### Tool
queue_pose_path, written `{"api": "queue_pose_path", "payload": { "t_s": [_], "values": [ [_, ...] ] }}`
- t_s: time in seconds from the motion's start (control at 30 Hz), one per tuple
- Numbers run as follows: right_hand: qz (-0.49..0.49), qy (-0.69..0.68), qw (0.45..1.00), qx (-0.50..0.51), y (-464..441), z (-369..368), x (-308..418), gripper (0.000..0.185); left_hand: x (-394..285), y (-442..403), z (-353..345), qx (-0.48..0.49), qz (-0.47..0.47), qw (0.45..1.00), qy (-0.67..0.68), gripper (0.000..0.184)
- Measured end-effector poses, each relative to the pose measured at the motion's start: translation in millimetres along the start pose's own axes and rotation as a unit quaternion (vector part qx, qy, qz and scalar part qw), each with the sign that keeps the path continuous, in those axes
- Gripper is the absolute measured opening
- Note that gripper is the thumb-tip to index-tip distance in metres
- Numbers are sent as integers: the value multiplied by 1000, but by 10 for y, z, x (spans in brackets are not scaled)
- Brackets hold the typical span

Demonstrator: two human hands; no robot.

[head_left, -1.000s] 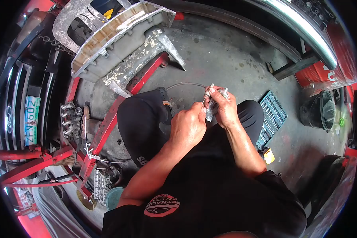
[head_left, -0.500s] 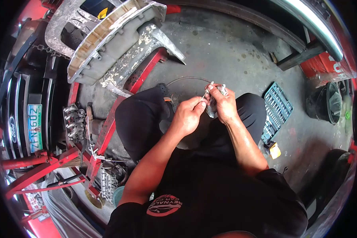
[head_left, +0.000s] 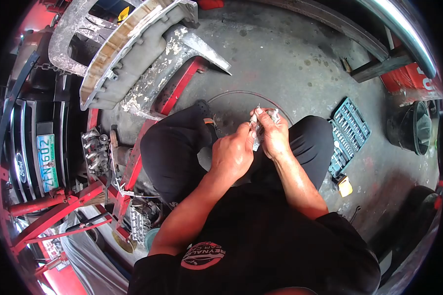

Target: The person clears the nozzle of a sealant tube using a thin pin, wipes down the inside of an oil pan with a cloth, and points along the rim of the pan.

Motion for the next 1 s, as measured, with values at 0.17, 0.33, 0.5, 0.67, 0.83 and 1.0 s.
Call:
{"api": "queue_pose_path", "payload": {
  "t_s": [0.17,0.33,0.5,0.67,0.83,1.0],
  "values": [
    [-29,-79,996,-23,-31,33,4,16,-100,22,22,3,12,999,-51,22],
    [-30,-97,994,-29,-189,181,63,20,-140,125,26,18,1,999,-37,23],
    [-48,-92,994,-34,-72,120,2,17,-98,83,55,13,11,1000,-1,19],
    [-44,-143,989,-6,-103,123,36,19,-167,171,110,13,3,1000,27,19],
    [-51,-128,990,7,-54,58,17,19,-138,119,163,14,15,1000,4,18],
    [-48,-171,984,-1,-60,83,55,19,-155,170,197,11,11,1000,17,17]
  ]
}}
Point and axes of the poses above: each hand's wrist, its own y-axis away from the middle knuckle, its own z-axis out of the back of the hand, x = y × z, the point moved 7 cm from there along -y, towards the middle knuckle, and after that the axes turned 9 degrees about -y, right-handed, at the moved point
